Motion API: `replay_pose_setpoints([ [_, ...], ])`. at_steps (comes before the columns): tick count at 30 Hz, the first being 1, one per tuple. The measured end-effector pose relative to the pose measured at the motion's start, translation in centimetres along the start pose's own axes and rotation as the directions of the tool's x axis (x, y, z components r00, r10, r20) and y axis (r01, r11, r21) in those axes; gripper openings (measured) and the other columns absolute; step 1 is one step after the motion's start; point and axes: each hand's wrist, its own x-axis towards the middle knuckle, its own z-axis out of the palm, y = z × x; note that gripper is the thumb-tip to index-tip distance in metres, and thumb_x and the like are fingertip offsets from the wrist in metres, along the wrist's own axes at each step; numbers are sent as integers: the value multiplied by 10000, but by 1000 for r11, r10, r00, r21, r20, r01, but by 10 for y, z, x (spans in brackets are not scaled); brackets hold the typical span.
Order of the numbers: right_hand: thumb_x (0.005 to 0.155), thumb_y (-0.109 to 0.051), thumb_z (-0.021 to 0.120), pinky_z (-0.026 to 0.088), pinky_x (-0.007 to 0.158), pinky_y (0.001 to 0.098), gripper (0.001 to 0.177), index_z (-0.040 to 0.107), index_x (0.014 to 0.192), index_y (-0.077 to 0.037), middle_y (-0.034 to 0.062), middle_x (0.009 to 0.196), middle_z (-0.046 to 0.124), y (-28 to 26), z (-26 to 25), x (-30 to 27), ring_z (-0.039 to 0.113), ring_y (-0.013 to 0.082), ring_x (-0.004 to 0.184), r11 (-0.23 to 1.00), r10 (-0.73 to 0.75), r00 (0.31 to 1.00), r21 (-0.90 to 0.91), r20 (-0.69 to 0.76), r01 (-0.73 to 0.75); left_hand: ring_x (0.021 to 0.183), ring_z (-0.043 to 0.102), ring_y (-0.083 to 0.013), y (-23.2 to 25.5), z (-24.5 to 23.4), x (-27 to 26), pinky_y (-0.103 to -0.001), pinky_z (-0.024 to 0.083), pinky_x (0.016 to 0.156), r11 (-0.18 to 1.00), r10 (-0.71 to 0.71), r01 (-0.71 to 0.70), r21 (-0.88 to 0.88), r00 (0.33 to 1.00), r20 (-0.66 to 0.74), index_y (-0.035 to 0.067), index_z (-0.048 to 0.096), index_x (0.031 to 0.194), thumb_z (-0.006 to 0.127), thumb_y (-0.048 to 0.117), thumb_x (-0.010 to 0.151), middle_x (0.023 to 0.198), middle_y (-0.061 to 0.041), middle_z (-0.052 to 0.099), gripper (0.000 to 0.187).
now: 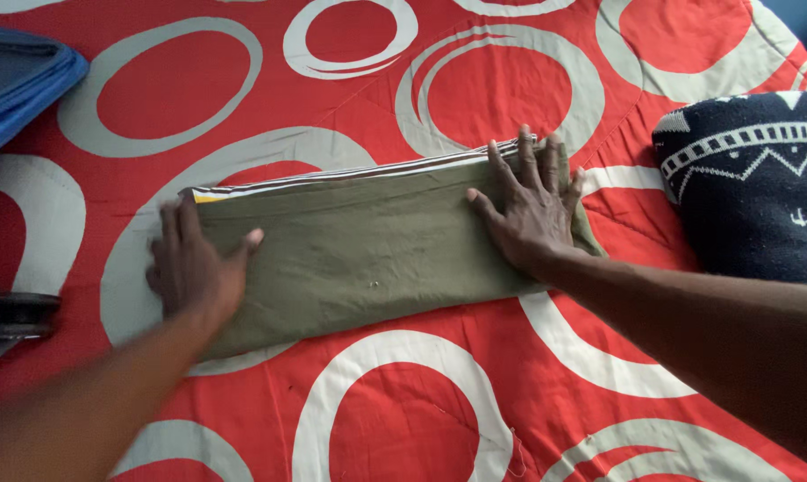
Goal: The person picks up a shirt and a pair of shorts from a suitcase on a bed, smooths them out, and folds them on the bed.
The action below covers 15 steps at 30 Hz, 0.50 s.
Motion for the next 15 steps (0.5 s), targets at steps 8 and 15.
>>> replay_pose_setpoints([
  [8, 987, -636, 333, 61, 1242, 529, 792, 223, 1623, -177, 45, 1735, 59, 22, 14, -18, 29, 280, 1598, 995, 47, 999, 87, -10, -46, 1306, 467, -447, -32, -17, -47, -543, 443, 1044, 992, -89, 98, 81, 990, -111, -42, 444, 1421, 799, 586, 841, 1389, -272, 460, 925],
  [15, 980, -642, 326, 65, 1219, 536, 832, 178, 1631, -145, 82, 1725, 36, 22, 11, -14, 20, 288, 1582, 999, 47, 998, 7, 50, -48, 1064, 706, -376, -16, -52, -21, -505, 561, 912, 859, -481, 504, -88, 854, 198, 0, 664, 1264, 785, 550, 857, 1170, -219, 716, 694],
])
